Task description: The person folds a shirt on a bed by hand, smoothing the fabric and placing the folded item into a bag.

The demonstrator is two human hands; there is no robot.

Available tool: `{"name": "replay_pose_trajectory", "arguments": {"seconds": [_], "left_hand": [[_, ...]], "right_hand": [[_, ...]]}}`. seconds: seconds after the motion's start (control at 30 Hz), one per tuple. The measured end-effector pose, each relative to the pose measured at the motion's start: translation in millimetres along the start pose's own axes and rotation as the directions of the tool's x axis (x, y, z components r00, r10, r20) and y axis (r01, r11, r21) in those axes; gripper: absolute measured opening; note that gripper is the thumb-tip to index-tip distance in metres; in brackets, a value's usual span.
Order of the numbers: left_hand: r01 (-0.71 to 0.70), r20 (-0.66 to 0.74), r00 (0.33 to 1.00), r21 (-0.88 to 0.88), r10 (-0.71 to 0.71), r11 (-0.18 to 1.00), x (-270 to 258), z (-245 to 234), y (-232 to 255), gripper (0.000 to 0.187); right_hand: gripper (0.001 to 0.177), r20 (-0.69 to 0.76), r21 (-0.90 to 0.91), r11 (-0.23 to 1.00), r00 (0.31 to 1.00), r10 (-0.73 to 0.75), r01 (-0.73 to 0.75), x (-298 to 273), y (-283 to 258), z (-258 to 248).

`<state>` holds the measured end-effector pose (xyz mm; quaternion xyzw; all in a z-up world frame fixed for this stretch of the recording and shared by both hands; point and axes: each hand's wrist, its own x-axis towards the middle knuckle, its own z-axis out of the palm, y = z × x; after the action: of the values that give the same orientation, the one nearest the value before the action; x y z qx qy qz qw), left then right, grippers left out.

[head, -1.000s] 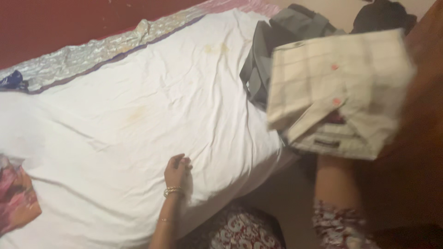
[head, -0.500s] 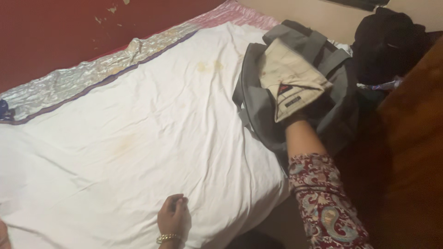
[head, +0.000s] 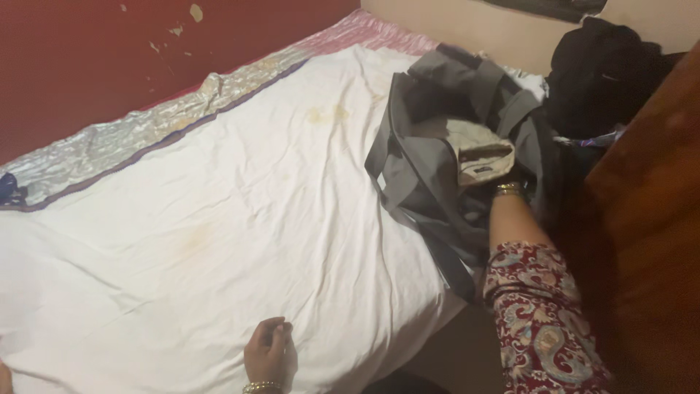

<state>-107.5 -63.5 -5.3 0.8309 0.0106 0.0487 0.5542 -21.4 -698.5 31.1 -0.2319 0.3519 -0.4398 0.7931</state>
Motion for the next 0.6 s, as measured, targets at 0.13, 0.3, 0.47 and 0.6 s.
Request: {"name": "replay_pose_trajectory", "arguments": {"seconds": [0.13, 0.3, 0.47, 0.6], "left_hand": [[0.039, 0.021, 0.999, -0.067, -0.038, 0.997, -1, -4, 0, 0.02], [-0.044, 0.085, 0.995, -0.021, 0.045, 0.999, 8, -9, -10, 0.023], [-0.093, 0.081, 0.992, -0.04, 0.096, 0.995, 5, -5, -13, 0.025], [-0.165, 0.095, 0.981, -0.058, 0.17, 0.985, 9, -11, -18, 0.026]], "right_hand": [[0.061, -0.067, 0.018, 1.0, 0.997, -0.025, 0.026, -9, -19, -24], [0.059, -0.02, 0.085, 0.994, 0.997, -0.07, 0.071, -38, -31, -28], [0.058, 0.006, 0.195, 0.972, 0.991, -0.135, 0.131, -106, -21, -26], [0.057, 0.11, 0.256, 0.944, 0.964, -0.241, 0.207, -199, 14, -6]]}}
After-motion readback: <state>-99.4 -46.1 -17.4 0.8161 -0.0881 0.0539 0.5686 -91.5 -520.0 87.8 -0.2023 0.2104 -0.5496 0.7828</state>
